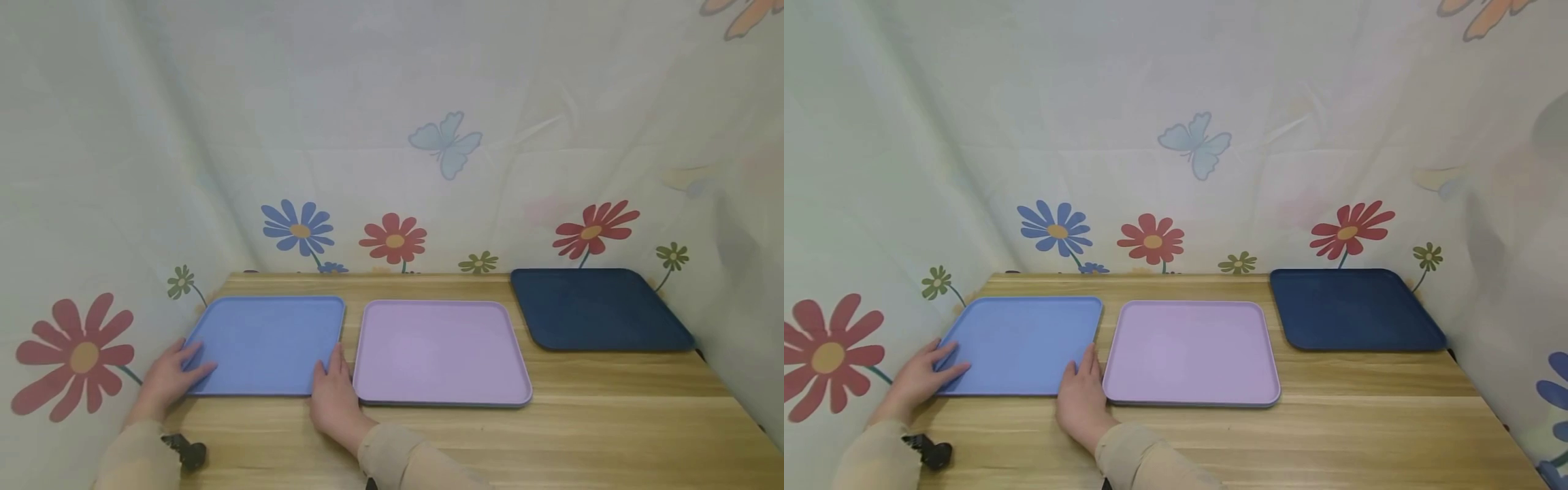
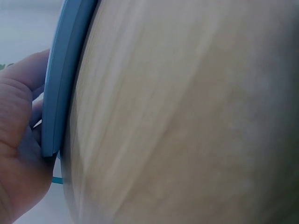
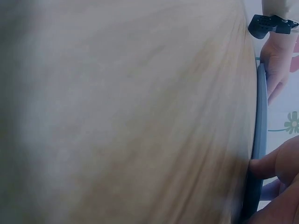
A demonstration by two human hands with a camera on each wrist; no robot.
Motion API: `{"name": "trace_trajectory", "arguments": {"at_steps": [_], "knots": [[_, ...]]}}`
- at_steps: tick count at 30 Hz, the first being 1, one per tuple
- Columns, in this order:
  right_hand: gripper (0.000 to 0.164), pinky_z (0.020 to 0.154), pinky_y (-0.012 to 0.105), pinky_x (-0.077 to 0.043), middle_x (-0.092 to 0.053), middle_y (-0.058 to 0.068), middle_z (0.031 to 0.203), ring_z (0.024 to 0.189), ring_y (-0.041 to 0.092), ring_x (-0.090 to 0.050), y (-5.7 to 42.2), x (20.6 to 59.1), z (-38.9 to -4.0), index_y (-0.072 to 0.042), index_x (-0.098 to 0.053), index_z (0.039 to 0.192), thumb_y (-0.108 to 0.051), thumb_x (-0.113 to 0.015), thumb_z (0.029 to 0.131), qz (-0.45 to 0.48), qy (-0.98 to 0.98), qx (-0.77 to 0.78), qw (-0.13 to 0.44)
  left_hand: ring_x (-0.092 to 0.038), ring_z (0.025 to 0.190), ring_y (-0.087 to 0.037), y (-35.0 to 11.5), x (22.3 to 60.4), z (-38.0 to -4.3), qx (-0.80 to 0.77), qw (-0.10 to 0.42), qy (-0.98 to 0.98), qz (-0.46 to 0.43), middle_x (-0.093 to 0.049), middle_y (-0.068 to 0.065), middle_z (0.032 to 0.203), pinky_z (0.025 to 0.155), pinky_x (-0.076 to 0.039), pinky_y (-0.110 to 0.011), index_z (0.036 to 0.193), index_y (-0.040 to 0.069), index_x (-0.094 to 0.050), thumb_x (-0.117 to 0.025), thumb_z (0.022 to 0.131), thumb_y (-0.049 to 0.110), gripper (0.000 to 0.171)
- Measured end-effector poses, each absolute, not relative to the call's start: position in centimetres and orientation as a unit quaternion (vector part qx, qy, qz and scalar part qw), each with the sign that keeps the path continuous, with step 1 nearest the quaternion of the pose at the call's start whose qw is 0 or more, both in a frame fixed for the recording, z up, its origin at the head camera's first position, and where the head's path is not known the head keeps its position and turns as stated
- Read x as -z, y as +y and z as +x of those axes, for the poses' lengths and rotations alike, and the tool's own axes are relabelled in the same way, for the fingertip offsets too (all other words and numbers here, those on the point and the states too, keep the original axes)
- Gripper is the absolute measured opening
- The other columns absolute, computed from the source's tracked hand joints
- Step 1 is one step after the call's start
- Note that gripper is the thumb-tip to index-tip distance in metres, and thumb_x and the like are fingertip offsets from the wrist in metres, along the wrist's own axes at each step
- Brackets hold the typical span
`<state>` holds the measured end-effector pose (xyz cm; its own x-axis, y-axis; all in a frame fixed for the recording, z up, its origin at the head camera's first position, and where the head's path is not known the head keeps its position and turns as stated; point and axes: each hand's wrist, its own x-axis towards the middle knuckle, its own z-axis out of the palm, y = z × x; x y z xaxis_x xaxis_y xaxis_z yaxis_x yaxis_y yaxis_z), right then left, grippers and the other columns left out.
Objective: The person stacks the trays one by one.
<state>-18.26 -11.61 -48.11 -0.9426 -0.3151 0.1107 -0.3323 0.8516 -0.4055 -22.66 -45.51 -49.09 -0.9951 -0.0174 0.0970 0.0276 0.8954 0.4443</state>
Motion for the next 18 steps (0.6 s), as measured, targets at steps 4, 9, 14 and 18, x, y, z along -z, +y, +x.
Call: {"name": "trace_trajectory", "arguments": {"at_steps": [4, 9, 14, 18], "knots": [[0.051, 0.112, 0.036, -0.034, -0.026, 0.035, 0.153, 0.139, 0.042, -0.034, -11.48, 48.10, -18.25, 0.003, -0.057, 0.135, -0.003, -0.067, 0.085, 0.182, -0.963, -0.196, 0.027, -0.026, 0.128, -0.065, -45.55, 48.98, -22.61, 0.220, 0.046, -0.974, 0.001, -0.024, -0.049, 0.140, 0.104, -0.026, -0.068, 0.134, -0.019, -0.044, -0.069, 0.092, 0.038, 0.075], [0.046, 0.112, 0.037, -0.035, -0.029, 0.035, 0.151, 0.139, 0.042, -0.035, -11.32, 48.13, -18.22, 0.004, -0.058, 0.132, -0.004, -0.066, 0.087, 0.189, -0.963, -0.188, 0.040, -0.027, 0.127, -0.064, -45.60, 48.93, -22.48, 0.221, 0.047, -0.974, 0.003, -0.025, -0.049, 0.140, 0.103, -0.026, -0.068, 0.133, -0.019, -0.045, -0.069, 0.092, 0.037, 0.074], [0.045, 0.111, 0.036, -0.036, -0.029, 0.035, 0.150, 0.138, 0.042, -0.036, -11.25, 48.09, -18.22, 0.004, -0.059, 0.132, -0.007, -0.066, 0.089, 0.191, -0.963, -0.186, 0.039, -0.028, 0.126, -0.064, -45.55, 48.86, -22.29, 0.223, 0.048, -0.974, 0.011, -0.027, -0.048, 0.138, 0.103, -0.027, -0.068, 0.132, -0.020, -0.046, -0.069, 0.092, 0.038, 0.074], [0.045, 0.109, 0.035, -0.038, -0.029, 0.035, 0.151, 0.138, 0.042, -0.037, -11.17, 47.97, -18.18, 0.004, -0.059, 0.132, -0.010, -0.068, 0.090, 0.192, -0.962, -0.189, 0.035, -0.027, 0.127, -0.063, -45.44, 48.60, -22.20, 0.227, 0.040, -0.973, 0.023, -0.027, -0.048, 0.139, 0.104, -0.025, -0.068, 0.132, -0.020, -0.044, -0.069, 0.091, 0.040, 0.077]]}}
